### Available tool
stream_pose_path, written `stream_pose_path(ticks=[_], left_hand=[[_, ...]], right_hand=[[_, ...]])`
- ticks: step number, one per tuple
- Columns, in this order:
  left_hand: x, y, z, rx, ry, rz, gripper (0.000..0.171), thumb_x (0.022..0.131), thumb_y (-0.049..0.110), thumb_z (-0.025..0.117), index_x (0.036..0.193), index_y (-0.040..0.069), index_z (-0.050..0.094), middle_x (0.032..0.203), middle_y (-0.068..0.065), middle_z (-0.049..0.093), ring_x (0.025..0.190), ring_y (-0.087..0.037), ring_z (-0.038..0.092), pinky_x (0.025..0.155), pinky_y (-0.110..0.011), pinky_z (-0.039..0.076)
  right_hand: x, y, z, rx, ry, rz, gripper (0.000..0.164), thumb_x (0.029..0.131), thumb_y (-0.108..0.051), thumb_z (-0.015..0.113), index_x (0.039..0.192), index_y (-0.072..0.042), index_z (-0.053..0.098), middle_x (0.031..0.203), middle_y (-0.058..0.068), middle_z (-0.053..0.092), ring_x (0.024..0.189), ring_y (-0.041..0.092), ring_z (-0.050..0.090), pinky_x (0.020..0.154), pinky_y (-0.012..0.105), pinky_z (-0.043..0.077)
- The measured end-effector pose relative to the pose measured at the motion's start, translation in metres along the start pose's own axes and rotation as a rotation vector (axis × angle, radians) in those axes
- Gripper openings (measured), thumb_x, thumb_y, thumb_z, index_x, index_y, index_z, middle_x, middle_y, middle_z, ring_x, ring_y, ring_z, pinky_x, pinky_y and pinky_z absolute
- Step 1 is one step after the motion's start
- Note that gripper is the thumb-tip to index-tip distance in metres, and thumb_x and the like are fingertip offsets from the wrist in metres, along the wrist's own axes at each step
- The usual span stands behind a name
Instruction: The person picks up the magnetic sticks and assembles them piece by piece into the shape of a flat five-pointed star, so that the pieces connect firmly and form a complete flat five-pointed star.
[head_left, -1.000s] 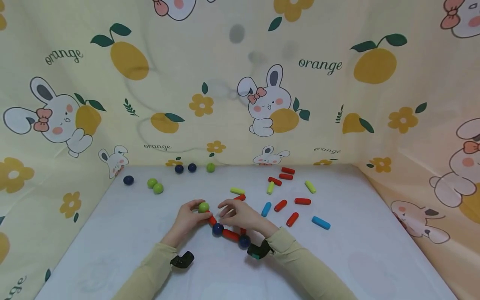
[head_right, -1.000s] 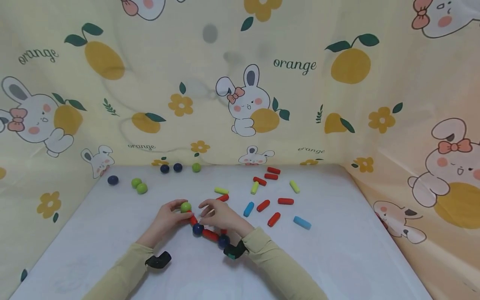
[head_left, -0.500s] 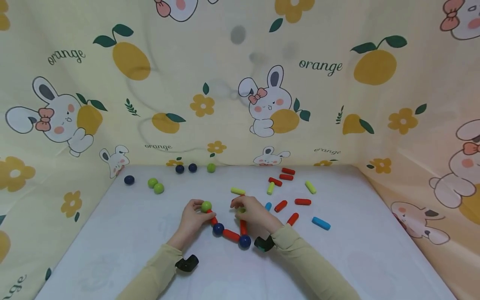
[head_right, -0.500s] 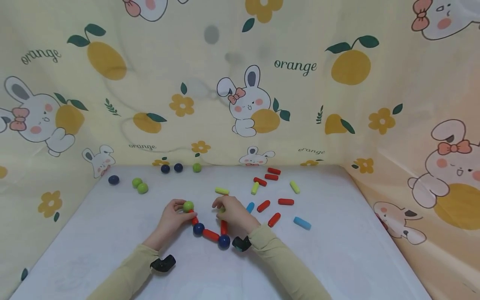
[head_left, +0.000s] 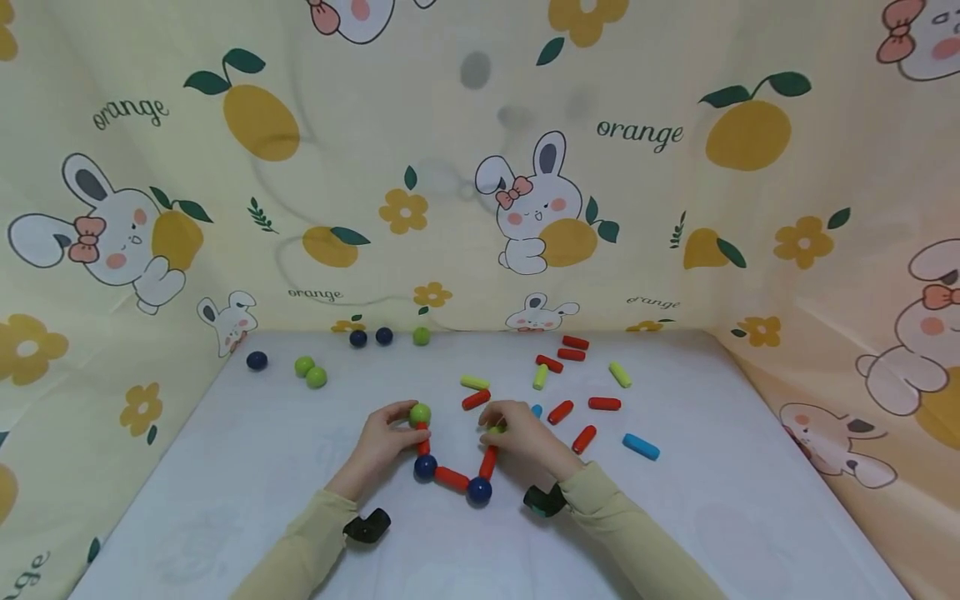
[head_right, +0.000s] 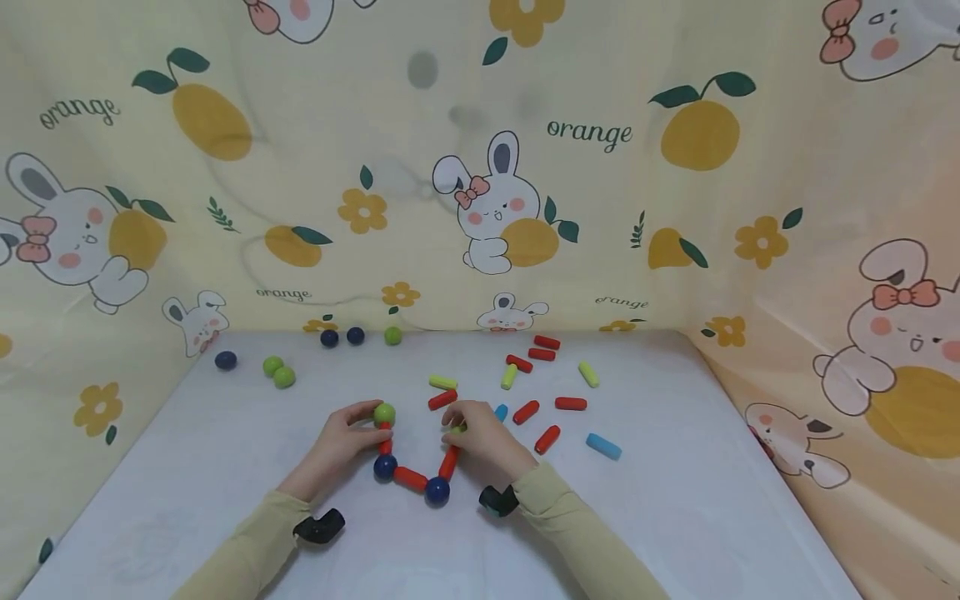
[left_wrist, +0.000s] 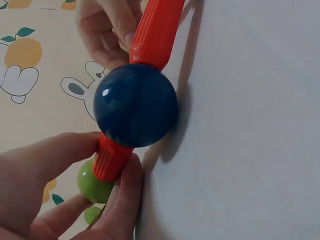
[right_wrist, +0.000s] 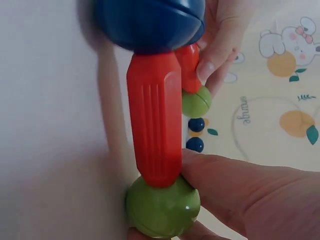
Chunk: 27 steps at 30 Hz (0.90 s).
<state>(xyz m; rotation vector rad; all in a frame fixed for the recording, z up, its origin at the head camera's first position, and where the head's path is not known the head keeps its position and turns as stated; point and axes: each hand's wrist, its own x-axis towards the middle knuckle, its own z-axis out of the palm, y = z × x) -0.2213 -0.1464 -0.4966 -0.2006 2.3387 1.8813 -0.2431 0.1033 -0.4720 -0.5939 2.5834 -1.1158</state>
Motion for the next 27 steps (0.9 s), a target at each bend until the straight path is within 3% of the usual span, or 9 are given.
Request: stream_pose_path(ticks=[3, 10, 14, 18, 22, 27], left_hand=[[0.002, 0.001, -0.001, 0.026, -0.026, -0.003, 0.062, 0.079, 0.008, 0.078, 0.136, 0.008, 0.053, 0.134, -0.019, 0.049, 0.084, -0.02, 0.062, 0.077, -0.03, 0.054], [0.009, 0.005, -0.007, 0.13, -0.097, -0.008, 0.065, 0.077, 0.014, 0.08, 0.135, 0.01, 0.053, 0.131, -0.015, 0.054, 0.105, -0.024, 0.056, 0.089, -0.038, 0.05], [0.016, 0.009, -0.011, 0.132, -0.145, -0.019, 0.061, 0.076, 0.015, 0.082, 0.13, 0.011, 0.055, 0.127, -0.012, 0.057, 0.103, -0.024, 0.059, 0.089, -0.039, 0.051], [0.022, 0.012, -0.012, 0.199, -0.189, 0.016, 0.054, 0.075, 0.016, 0.082, 0.124, 0.01, 0.059, 0.118, -0.008, 0.061, 0.1, -0.02, 0.06, 0.089, -0.039, 0.051], [0.025, 0.014, -0.011, 0.245, -0.219, 0.035, 0.05, 0.076, 0.014, 0.082, 0.122, 0.01, 0.061, 0.114, -0.006, 0.063, 0.097, -0.02, 0.06, 0.087, -0.039, 0.051], [0.023, 0.017, -0.01, 0.241, -0.223, 0.032, 0.049, 0.077, 0.011, 0.08, 0.121, 0.009, 0.062, 0.114, -0.006, 0.063, 0.097, -0.02, 0.059, 0.086, -0.039, 0.051]], right_hand=[[-0.009, 0.004, -0.002, -0.004, 0.01, -0.015, 0.014, 0.086, -0.016, 0.072, 0.098, -0.011, 0.067, 0.088, -0.004, 0.061, 0.083, 0.017, 0.056, 0.074, 0.031, 0.051], [-0.033, 0.009, -0.004, 0.023, 0.016, 0.006, 0.01, 0.086, -0.021, 0.073, 0.089, -0.016, 0.066, 0.082, -0.004, 0.061, 0.079, 0.018, 0.055, 0.068, 0.031, 0.05], [-0.044, 0.009, -0.002, 0.034, 0.008, 0.003, 0.009, 0.086, -0.023, 0.073, 0.089, -0.017, 0.066, 0.081, -0.005, 0.061, 0.076, 0.017, 0.055, 0.066, 0.03, 0.049], [-0.051, 0.008, 0.0, 0.044, -0.026, -0.016, 0.01, 0.087, -0.024, 0.072, 0.089, -0.016, 0.066, 0.081, -0.005, 0.06, 0.075, 0.016, 0.055, 0.064, 0.029, 0.048], [-0.047, 0.004, -0.004, 0.033, -0.04, -0.03, 0.012, 0.087, -0.025, 0.071, 0.092, -0.015, 0.065, 0.081, -0.004, 0.06, 0.075, 0.016, 0.056, 0.065, 0.028, 0.049], [-0.018, -0.001, -0.021, 0.013, 0.012, -0.078, 0.022, 0.088, -0.014, 0.07, 0.108, -0.008, 0.064, 0.096, 0.003, 0.063, 0.089, 0.019, 0.058, 0.078, 0.033, 0.051]])
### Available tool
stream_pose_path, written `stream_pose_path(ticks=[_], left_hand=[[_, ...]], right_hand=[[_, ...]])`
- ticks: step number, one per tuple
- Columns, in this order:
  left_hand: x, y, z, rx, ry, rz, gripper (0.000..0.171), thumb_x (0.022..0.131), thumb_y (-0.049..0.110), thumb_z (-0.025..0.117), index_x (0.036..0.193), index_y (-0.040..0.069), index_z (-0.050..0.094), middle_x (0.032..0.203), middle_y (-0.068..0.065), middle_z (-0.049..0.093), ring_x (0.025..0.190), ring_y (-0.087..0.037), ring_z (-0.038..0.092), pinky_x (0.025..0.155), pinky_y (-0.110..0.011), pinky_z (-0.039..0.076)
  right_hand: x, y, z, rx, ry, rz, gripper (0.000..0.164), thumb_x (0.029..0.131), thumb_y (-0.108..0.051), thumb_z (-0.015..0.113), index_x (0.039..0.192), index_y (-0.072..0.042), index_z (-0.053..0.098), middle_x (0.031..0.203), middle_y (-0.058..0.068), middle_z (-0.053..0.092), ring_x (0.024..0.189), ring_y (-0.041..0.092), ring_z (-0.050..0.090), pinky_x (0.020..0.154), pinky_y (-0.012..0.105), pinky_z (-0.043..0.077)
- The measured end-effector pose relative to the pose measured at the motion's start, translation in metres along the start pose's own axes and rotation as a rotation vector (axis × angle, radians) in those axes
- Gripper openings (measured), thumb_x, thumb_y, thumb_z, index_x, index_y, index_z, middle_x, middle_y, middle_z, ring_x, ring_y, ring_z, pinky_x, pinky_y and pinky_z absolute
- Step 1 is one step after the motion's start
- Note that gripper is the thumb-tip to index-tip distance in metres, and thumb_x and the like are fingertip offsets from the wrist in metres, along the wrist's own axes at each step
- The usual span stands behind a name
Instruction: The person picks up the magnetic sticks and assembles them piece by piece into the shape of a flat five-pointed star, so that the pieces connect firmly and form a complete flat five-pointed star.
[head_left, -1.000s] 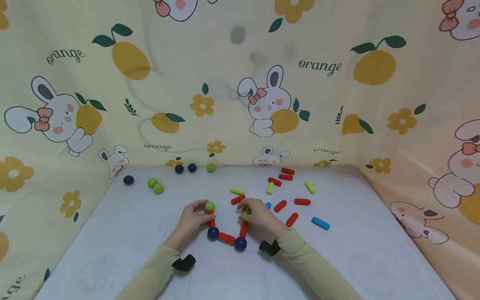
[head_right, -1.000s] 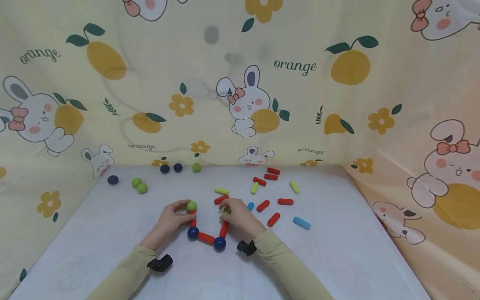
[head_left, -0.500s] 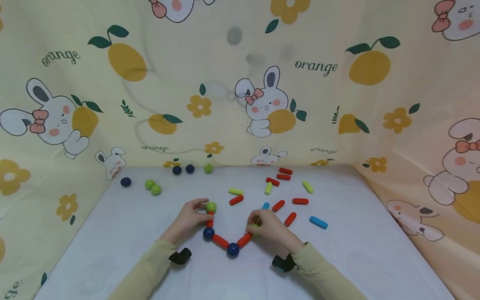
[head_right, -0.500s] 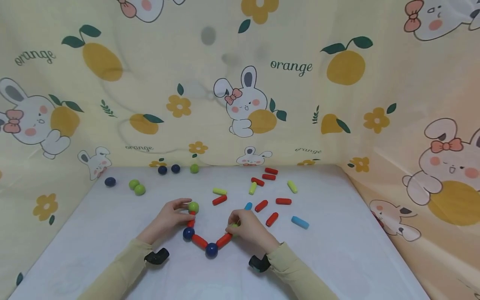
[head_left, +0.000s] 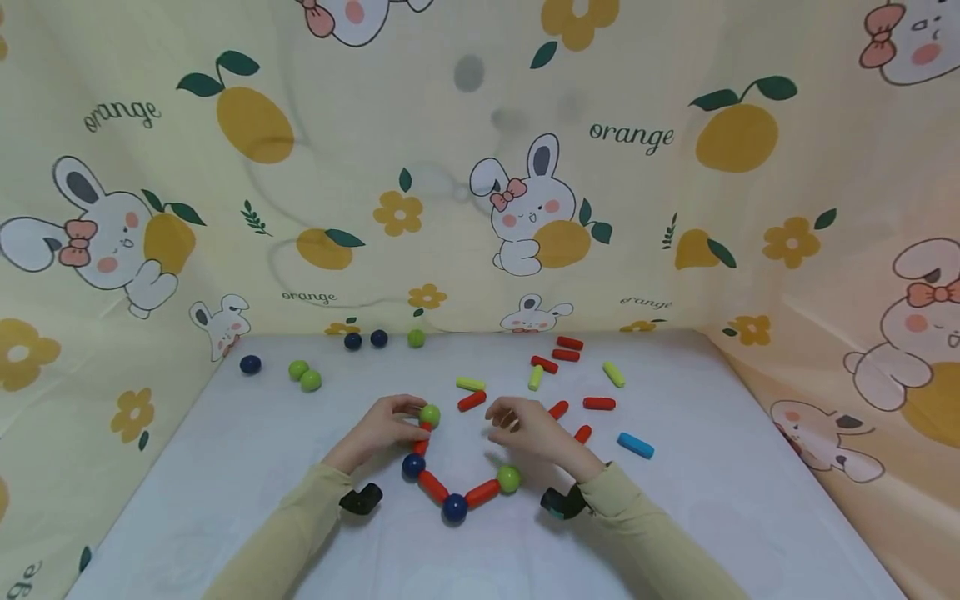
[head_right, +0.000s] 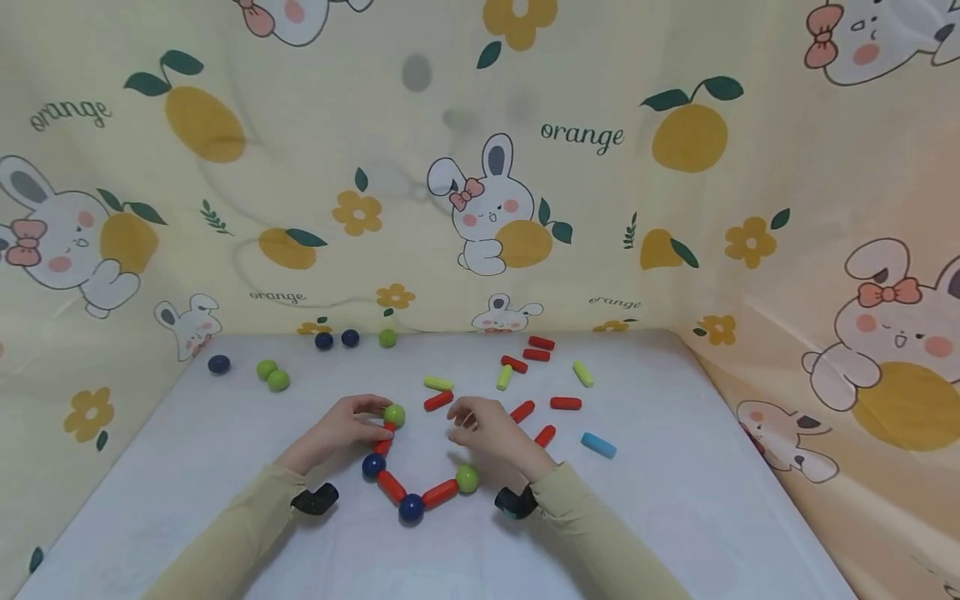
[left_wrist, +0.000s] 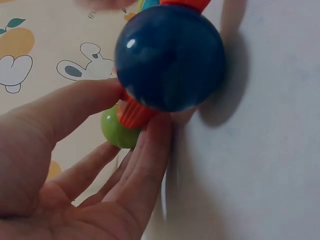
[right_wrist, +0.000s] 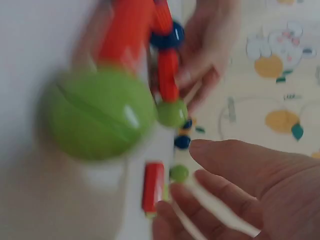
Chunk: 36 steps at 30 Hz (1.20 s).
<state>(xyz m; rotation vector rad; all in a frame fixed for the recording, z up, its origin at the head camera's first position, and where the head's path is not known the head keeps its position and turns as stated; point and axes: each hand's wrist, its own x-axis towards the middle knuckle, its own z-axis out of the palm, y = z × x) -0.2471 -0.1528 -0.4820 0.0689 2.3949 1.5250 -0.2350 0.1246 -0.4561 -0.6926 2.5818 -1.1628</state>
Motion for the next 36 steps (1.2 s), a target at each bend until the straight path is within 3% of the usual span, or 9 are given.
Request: stream_pose_path(ticks=[5, 11, 20, 29, 36], left_hand=[[0.001, -0.002, 0.001, -0.031, -0.006, -0.002, 0.049, 0.077, 0.01, 0.08, 0.122, 0.009, 0.061, 0.114, -0.006, 0.063, 0.094, -0.019, 0.06, 0.084, -0.038, 0.051], [0.004, -0.005, 0.003, -0.058, -0.019, -0.011, 0.05, 0.076, 0.012, 0.081, 0.122, 0.011, 0.062, 0.115, -0.007, 0.063, 0.092, -0.018, 0.061, 0.084, -0.037, 0.052], [0.004, -0.004, 0.002, -0.077, -0.027, -0.015, 0.05, 0.077, 0.01, 0.08, 0.123, 0.01, 0.061, 0.115, -0.009, 0.062, 0.089, -0.018, 0.063, 0.081, -0.035, 0.053], [0.004, -0.004, -0.001, -0.085, -0.019, -0.025, 0.051, 0.077, 0.011, 0.08, 0.124, 0.01, 0.061, 0.115, -0.008, 0.063, 0.089, -0.018, 0.063, 0.08, -0.034, 0.054], [0.001, -0.004, -0.002, -0.103, -0.031, -0.02, 0.05, 0.078, 0.009, 0.079, 0.124, 0.009, 0.061, 0.114, -0.008, 0.063, 0.089, -0.019, 0.063, 0.081, -0.035, 0.053]], right_hand=[[0.038, 0.005, -0.008, -0.041, -0.007, -0.045, 0.033, 0.088, -0.005, 0.066, 0.12, -0.005, 0.061, 0.114, 0.009, 0.063, 0.105, 0.026, 0.056, 0.088, 0.041, 0.049], [0.066, 0.012, -0.004, -0.149, -0.063, -0.044, 0.037, 0.085, 0.002, 0.066, 0.121, -0.006, 0.062, 0.116, 0.007, 0.063, 0.105, 0.023, 0.056, 0.092, 0.039, 0.048], [0.081, 0.022, 0.005, -0.25, -0.092, -0.063, 0.03, 0.085, 0.002, 0.067, 0.111, -0.013, 0.067, 0.105, -0.002, 0.063, 0.093, 0.016, 0.054, 0.089, 0.033, 0.048], [0.087, 0.017, 0.009, -0.158, -0.11, -0.193, 0.026, 0.087, -0.001, 0.068, 0.11, -0.011, 0.068, 0.101, -0.003, 0.064, 0.088, 0.015, 0.055, 0.077, 0.028, 0.049], [0.09, 0.009, 0.014, -0.117, -0.147, -0.175, 0.026, 0.087, -0.003, 0.068, 0.11, -0.016, 0.068, 0.101, -0.007, 0.064, 0.089, 0.013, 0.055, 0.081, 0.028, 0.049]])
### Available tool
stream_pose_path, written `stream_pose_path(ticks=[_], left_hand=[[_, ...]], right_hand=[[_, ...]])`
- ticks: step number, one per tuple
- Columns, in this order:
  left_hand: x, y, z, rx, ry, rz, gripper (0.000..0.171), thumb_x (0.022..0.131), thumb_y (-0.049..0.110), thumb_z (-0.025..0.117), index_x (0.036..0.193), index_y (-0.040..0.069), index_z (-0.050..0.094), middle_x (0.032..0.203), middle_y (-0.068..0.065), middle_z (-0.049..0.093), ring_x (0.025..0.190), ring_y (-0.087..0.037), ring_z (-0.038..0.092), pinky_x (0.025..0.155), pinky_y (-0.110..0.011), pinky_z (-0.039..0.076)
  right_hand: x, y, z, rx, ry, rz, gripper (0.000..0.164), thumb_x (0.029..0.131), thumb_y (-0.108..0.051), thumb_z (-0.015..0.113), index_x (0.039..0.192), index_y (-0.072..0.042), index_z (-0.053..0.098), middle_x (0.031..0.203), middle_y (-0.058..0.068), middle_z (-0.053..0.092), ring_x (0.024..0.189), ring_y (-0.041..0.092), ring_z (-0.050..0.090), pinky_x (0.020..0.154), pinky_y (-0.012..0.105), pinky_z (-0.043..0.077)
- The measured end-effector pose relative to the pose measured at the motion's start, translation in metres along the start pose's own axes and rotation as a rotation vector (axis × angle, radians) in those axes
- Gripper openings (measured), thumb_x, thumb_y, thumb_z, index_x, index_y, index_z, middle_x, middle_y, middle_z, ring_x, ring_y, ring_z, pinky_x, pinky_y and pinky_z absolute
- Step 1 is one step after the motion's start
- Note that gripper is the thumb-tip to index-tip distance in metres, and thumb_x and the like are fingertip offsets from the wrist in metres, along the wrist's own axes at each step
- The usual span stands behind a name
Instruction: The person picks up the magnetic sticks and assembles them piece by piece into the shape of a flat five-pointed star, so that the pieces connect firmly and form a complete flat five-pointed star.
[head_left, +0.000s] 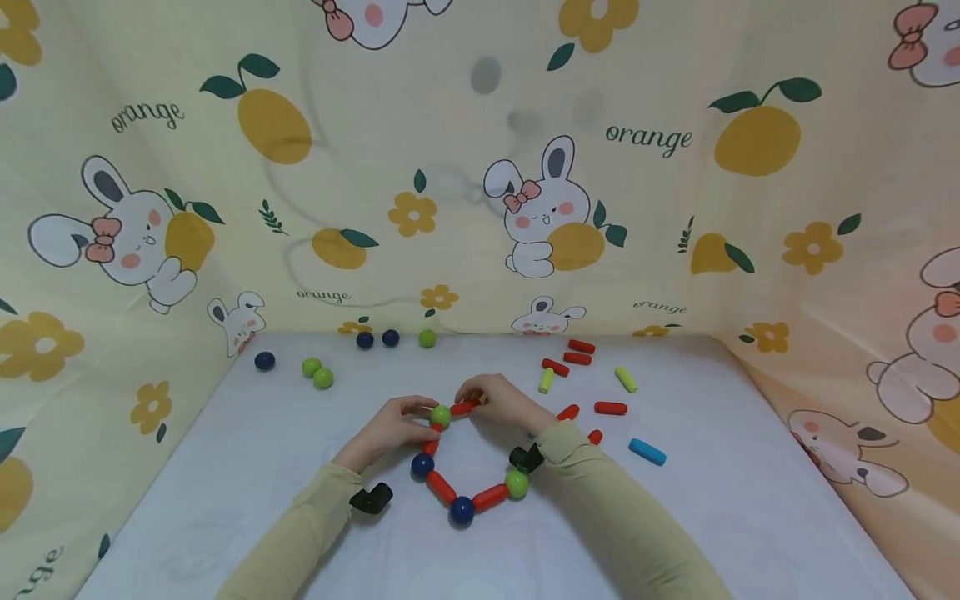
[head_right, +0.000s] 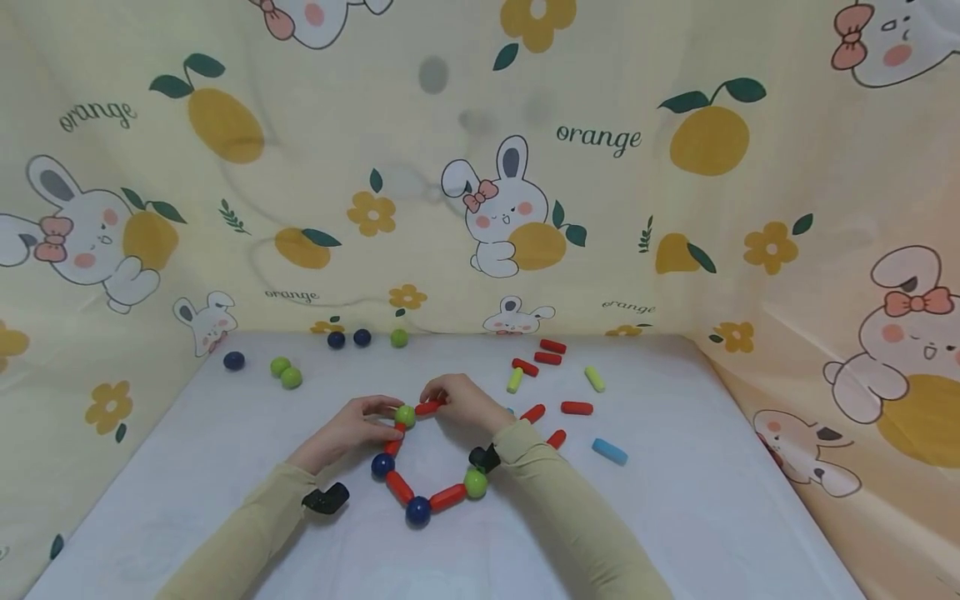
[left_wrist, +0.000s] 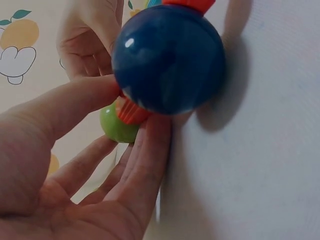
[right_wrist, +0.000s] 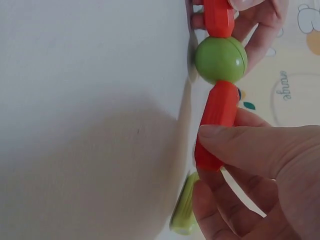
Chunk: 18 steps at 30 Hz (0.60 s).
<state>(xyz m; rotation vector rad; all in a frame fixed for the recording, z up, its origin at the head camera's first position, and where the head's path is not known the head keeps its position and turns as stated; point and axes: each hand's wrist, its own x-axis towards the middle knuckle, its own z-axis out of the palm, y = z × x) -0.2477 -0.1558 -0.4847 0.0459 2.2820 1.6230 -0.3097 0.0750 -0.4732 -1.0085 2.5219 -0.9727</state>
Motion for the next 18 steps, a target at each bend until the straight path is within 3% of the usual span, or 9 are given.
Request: stream_pose_path(ticks=[4, 12, 18], left_hand=[[0.0, 0.001, 0.001, 0.007, -0.007, -0.006, 0.049, 0.079, 0.009, 0.078, 0.124, 0.009, 0.06, 0.114, -0.009, 0.063, 0.088, -0.02, 0.063, 0.08, -0.034, 0.054], [0.012, 0.012, 0.004, 0.079, -0.013, -0.047, 0.039, 0.086, 0.026, 0.073, 0.12, 0.01, 0.064, 0.099, -0.009, 0.063, 0.081, -0.021, 0.061, 0.07, -0.03, 0.055], [0.013, 0.013, 0.003, 0.124, -0.009, -0.059, 0.033, 0.086, 0.023, 0.073, 0.115, 0.008, 0.066, 0.094, -0.008, 0.063, 0.073, -0.019, 0.061, 0.066, -0.029, 0.055]], right_hand=[[0.0, -0.003, 0.001, 0.004, 0.005, 0.002, 0.025, 0.087, -0.003, 0.068, 0.109, -0.016, 0.068, 0.1, -0.006, 0.064, 0.088, 0.013, 0.055, 0.08, 0.027, 0.049], [0.001, -0.003, -0.002, 0.03, 0.015, 0.002, 0.026, 0.088, -0.002, 0.067, 0.113, -0.011, 0.067, 0.101, -0.003, 0.065, 0.091, 0.015, 0.056, 0.08, 0.029, 0.05], [-0.021, -0.01, -0.015, 0.008, 0.054, 0.003, 0.025, 0.09, -0.005, 0.064, 0.115, -0.003, 0.064, 0.108, 0.009, 0.064, 0.094, 0.018, 0.059, 0.081, 0.03, 0.052]])
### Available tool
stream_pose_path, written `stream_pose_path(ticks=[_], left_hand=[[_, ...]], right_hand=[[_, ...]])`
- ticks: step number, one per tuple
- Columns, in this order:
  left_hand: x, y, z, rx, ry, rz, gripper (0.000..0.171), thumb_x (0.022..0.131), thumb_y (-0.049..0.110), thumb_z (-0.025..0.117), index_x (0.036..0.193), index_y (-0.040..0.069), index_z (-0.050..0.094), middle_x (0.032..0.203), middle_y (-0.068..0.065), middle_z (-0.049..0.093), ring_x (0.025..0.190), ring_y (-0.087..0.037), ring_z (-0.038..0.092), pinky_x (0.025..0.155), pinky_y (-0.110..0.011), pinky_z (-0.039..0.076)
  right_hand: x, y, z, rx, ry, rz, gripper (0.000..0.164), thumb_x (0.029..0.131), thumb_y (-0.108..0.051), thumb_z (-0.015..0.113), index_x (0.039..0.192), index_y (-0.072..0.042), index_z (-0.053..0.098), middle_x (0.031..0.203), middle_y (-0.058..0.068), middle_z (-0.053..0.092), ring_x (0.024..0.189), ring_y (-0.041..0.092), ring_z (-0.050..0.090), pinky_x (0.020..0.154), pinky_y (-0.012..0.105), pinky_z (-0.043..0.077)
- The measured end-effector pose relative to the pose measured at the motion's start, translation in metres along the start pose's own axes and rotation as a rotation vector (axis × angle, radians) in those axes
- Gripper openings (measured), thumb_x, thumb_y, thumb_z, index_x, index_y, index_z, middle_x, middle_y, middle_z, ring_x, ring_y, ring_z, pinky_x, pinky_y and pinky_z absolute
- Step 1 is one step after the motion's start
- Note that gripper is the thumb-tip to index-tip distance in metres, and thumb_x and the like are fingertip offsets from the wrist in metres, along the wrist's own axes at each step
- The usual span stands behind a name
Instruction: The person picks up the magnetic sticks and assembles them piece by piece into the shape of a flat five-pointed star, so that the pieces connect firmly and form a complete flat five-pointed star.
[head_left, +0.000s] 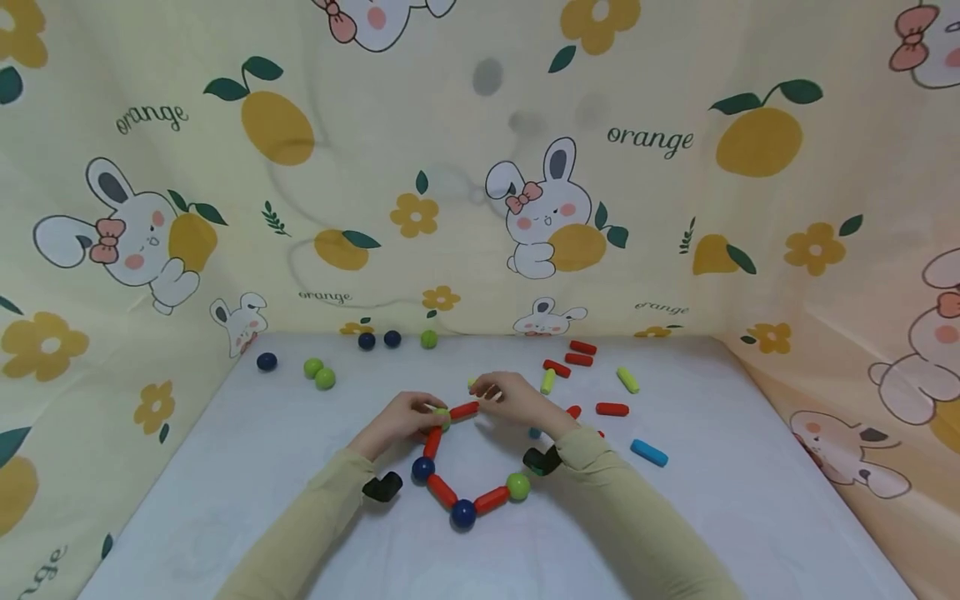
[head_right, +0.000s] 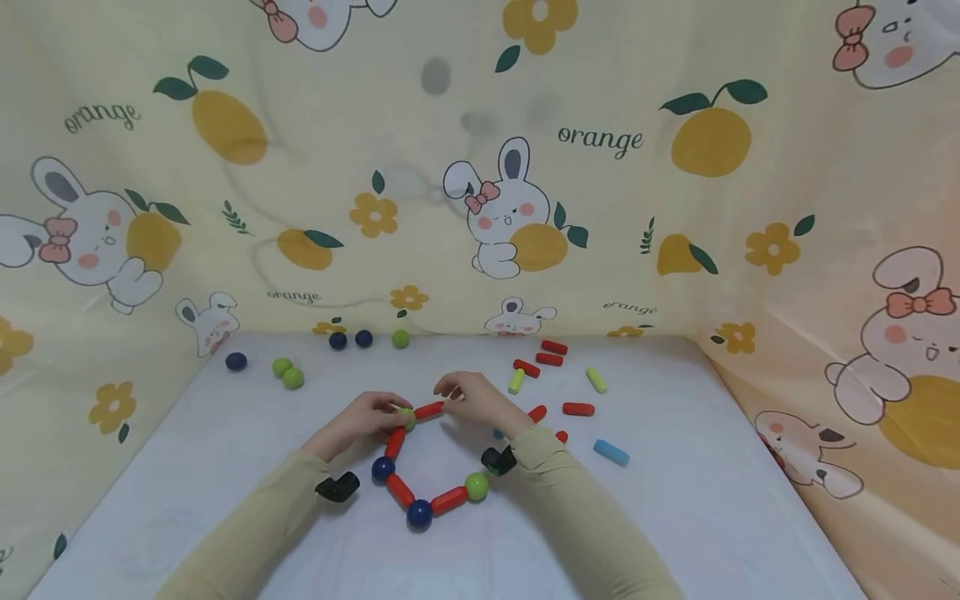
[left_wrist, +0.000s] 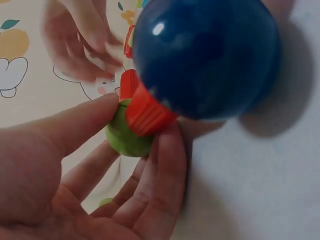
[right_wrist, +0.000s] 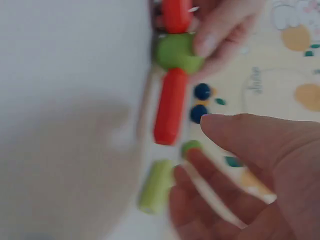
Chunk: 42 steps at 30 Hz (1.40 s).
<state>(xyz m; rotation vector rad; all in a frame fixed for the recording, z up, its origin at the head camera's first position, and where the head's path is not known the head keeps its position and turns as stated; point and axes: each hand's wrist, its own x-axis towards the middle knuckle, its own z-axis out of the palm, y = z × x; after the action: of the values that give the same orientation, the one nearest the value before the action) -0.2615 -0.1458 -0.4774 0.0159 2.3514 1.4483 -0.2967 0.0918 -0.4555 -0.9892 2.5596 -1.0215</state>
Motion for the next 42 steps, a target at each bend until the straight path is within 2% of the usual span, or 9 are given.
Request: stream_pose_path(ticks=[3, 7, 10, 13, 19, 29, 33, 36, 42], left_hand=[[-0.003, -0.002, -0.002, 0.027, 0.021, 0.009, 0.033, 0.085, 0.024, 0.073, 0.114, 0.009, 0.067, 0.093, -0.008, 0.063, 0.071, -0.018, 0.06, 0.065, -0.028, 0.055], [-0.005, -0.006, -0.005, 0.046, 0.046, 0.018, 0.032, 0.084, 0.024, 0.074, 0.112, 0.009, 0.068, 0.094, -0.008, 0.063, 0.07, -0.018, 0.061, 0.064, -0.029, 0.055], [-0.006, -0.008, -0.007, 0.054, 0.051, 0.025, 0.033, 0.084, 0.024, 0.075, 0.111, 0.008, 0.068, 0.094, -0.008, 0.063, 0.069, -0.019, 0.061, 0.063, -0.028, 0.055], [-0.006, -0.009, -0.009, 0.058, 0.062, 0.031, 0.033, 0.083, 0.025, 0.076, 0.11, 0.009, 0.069, 0.094, -0.007, 0.063, 0.067, -0.018, 0.061, 0.063, -0.028, 0.054], [-0.009, -0.005, -0.012, 0.055, 0.078, 0.039, 0.03, 0.083, 0.022, 0.076, 0.109, 0.007, 0.071, 0.096, -0.006, 0.064, 0.069, -0.017, 0.061, 0.065, -0.028, 0.054], [-0.015, -0.013, -0.02, 0.042, 0.068, 0.046, 0.027, 0.088, 0.023, 0.07, 0.109, 0.005, 0.069, 0.092, -0.004, 0.067, 0.072, -0.017, 0.062, 0.068, -0.029, 0.055], [-0.021, -0.018, -0.024, 0.026, 0.081, 0.035, 0.025, 0.088, 0.022, 0.07, 0.106, 0.004, 0.069, 0.088, -0.005, 0.067, 0.071, -0.018, 0.062, 0.068, -0.03, 0.055], [-0.025, -0.023, -0.024, 0.052, 0.105, 0.028, 0.023, 0.087, 0.024, 0.072, 0.101, 0.007, 0.07, 0.086, -0.003, 0.066, 0.073, -0.017, 0.061, 0.069, -0.028, 0.054], [-0.043, -0.03, -0.019, 0.064, 0.136, 0.017, 0.022, 0.082, 0.024, 0.077, 0.092, 0.006, 0.068, 0.08, -0.004, 0.065, 0.071, -0.017, 0.06, 0.066, -0.029, 0.053]], right_hand=[[-0.021, -0.008, -0.008, -0.014, 0.004, 0.027, 0.026, 0.091, -0.013, 0.066, 0.115, -0.002, 0.064, 0.101, 0.007, 0.065, 0.089, 0.018, 0.06, 0.077, 0.029, 0.052], [-0.051, -0.019, -0.011, 0.051, -0.048, 0.139, 0.025, 0.09, -0.02, 0.068, 0.11, -0.006, 0.065, 0.091, 0.001, 0.062, 0.076, 0.018, 0.06, 0.066, 0.029, 0.053], [-0.071, -0.024, -0.004, 0.081, -0.093, 0.211, 0.023, 0.089, -0.026, 0.069, 0.104, -0.009, 0.065, 0.084, 0.0, 0.061, 0.065, 0.019, 0.06, 0.058, 0.029, 0.052], [-0.086, -0.025, 0.008, 0.07, -0.109, 0.239, 0.022, 0.088, -0.032, 0.069, 0.099, -0.012, 0.066, 0.078, -0.002, 0.06, 0.059, 0.017, 0.058, 0.054, 0.027, 0.05], [-0.099, -0.026, 0.024, 0.096, -0.096, 0.27, 0.029, 0.087, -0.037, 0.07, 0.099, -0.011, 0.068, 0.072, -0.002, 0.059, 0.052, 0.015, 0.053, 0.05, 0.027, 0.045], [-0.087, -0.021, 0.021, 0.11, -0.05, 0.281, 0.026, 0.087, -0.031, 0.07, 0.101, -0.009, 0.065, 0.072, 0.001, 0.06, 0.053, 0.019, 0.057, 0.051, 0.027, 0.048], [-0.073, -0.015, 0.016, 0.119, -0.014, 0.315, 0.026, 0.087, -0.026, 0.071, 0.102, -0.007, 0.064, 0.075, 0.002, 0.06, 0.055, 0.021, 0.06, 0.053, 0.027, 0.05], [-0.059, -0.01, 0.013, 0.129, 0.009, 0.348, 0.026, 0.086, -0.025, 0.072, 0.103, -0.007, 0.064, 0.077, 0.004, 0.06, 0.058, 0.021, 0.06, 0.055, 0.027, 0.05], [-0.031, 0.002, 0.01, 0.154, 0.042, 0.371, 0.027, 0.086, -0.021, 0.073, 0.106, -0.006, 0.063, 0.086, 0.006, 0.061, 0.064, 0.02, 0.06, 0.059, 0.028, 0.052]])
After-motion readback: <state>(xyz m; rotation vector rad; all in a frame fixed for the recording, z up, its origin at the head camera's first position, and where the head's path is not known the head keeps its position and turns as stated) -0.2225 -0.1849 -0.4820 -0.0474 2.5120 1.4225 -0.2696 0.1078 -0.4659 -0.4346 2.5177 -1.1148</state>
